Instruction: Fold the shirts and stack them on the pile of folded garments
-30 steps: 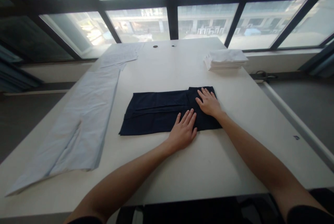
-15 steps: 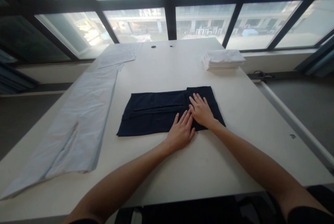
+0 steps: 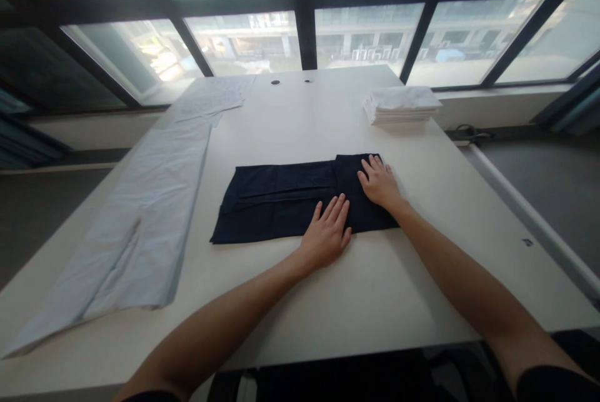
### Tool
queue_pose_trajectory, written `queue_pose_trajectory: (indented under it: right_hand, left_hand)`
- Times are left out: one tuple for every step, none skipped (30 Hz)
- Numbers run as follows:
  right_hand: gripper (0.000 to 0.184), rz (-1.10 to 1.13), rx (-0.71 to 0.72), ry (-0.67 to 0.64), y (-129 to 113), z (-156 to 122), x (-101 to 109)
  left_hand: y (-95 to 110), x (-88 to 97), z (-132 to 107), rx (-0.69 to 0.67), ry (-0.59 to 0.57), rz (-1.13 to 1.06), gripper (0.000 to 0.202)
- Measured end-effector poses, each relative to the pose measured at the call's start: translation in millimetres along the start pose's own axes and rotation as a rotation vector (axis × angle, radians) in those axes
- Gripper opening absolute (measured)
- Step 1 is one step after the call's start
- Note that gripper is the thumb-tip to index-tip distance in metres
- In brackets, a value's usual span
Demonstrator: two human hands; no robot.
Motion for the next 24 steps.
queue_pose_trajectory:
  right_hand:
    - [0.058, -0.007, -0.008, 0.008, -0.8, -1.6, 0.5]
    - [0.058, -0.013, -0.011, 0.017, -3.2, -4.2, 0.8]
    - [0.058, -0.017, -0.009, 0.022, -7.1, -7.8, 1.0]
    - [0.058, -0.016, -0.002, 0.024, -12.1, -12.0, 0.9]
    - [0.059, -0.008, 0.016, 0.020, -18.2, -16.6, 0.7]
    - [0.059, 0.004, 0.048, 0.010, -24.9, -21.4, 0.3]
    - [0.059, 0.020, 0.094, -0.005, -32.1, -26.1, -0.2]
    - [0.059, 0.035, 0.152, -0.024, -39.2, -30.4, -0.7]
    - [0.058, 0.048, 0.209, -0.044, -45.6, -34.1, -1.1]
    - [0.057, 0.057, 0.256, -0.061, -50.6, -36.8, -1.4]
    - [0.056, 0.063, 0.287, -0.075, -53.9, -38.3, -1.6]
    - [0.056, 0.066, 0.299, -0.085, -55.5, -38.5, -1.8]
    - [0.056, 0.069, 0.295, -0.089, -55.2, -37.4, -1.9]
    - [0.057, 0.071, 0.281, -0.091, -53.5, -35.2, -2.1]
    - [0.057, 0.072, 0.263, -0.089, -50.5, -32.1, -2.5]
    - [0.058, 0.072, 0.241, -0.084, -46.4, -28.3, -2.9]
    - [0.058, 0.071, 0.213, -0.076, -41.4, -24.2, -3.4]
    - [0.059, 0.068, 0.181, -0.064, -35.8, -19.8, -3.9]
    - [0.059, 0.064, 0.147, -0.050, -30.0, -15.6, -4.5]
    - [0.059, 0.058, 0.117, -0.034, -24.3, -11.8, -5.0]
    - [0.060, 0.051, 0.093, -0.018, -19.3, -8.7, -5.5]
    - [0.060, 0.044, 0.078, -0.005, -15.1, -6.2, -6.0]
    - [0.060, 0.038, 0.070, 0.005, -12.1, -4.5, -6.4]
    - [0.060, 0.034, 0.066, 0.014, -10.0, -3.6, -6.8]
  left_hand:
    - [0.1, 0.3, 0.0, 0.001, 0.000, -0.001, 0.065]
    - [0.1, 0.5, -0.1, 0.003, 0.000, -0.002, 0.065]
    - [0.1, 0.7, -0.1, 0.004, 0.002, -0.003, 0.065]
    - [0.2, 0.9, -0.1, 0.004, 0.004, -0.003, 0.065]
    - [0.2, 0.9, -0.1, 0.003, 0.006, -0.002, 0.065]
    - [0.2, 0.8, 0.0, 0.001, 0.008, -0.002, 0.065]
    - [0.2, 0.5, 0.1, -0.001, 0.010, 0.000, 0.065]
    - [0.2, 0.1, 0.2, -0.004, 0.011, 0.001, 0.065]
    - [0.2, -0.4, 0.4, -0.006, 0.011, 0.003, 0.065]
    - [0.1, -0.9, 0.5, -0.008, 0.012, 0.005, 0.065]
    - [0.0, -1.3, 0.6, -0.008, 0.014, 0.007, 0.065]
    - [-0.1, -1.7, 0.7, -0.008, 0.015, 0.007, 0.065]
    - [-0.3, -2.0, 0.7, -0.007, 0.014, 0.006, 0.065]
    - [-0.4, -2.1, 0.7, -0.006, 0.014, 0.004, 0.065]
    - [-0.4, -2.2, 0.7, -0.004, 0.013, 0.001, 0.065]
    - [-0.5, -2.1, 0.7, -0.003, 0.012, -0.001, 0.066]
    - [-0.5, -1.9, 0.6, -0.002, 0.011, -0.003, 0.066]
    - [-0.5, -1.7, 0.5, 0.000, 0.011, -0.003, 0.066]
    - [-0.5, -1.4, 0.4, 0.001, 0.011, -0.004, 0.066]
    - [-0.4, -1.2, 0.3, 0.000, 0.010, -0.003, 0.066]
    - [-0.3, -1.0, 0.3, 0.000, 0.010, -0.003, 0.065]
    - [-0.2, -0.8, 0.2, 0.000, 0.010, -0.002, 0.065]
    - [-0.1, -0.6, 0.2, 0.001, 0.011, -0.001, 0.066]
    - [0.0, -0.4, 0.2, 0.002, 0.011, 0.000, 0.065]
Point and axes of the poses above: each hand's wrist, its own z-axis towards the middle knuckle, its own x-axis out of the back of the hand, y = z × x, the point moved 3 cm from there along z, towards the middle knuckle, and after that the axes turned 3 degrees about -x, right-handed, at the moved point
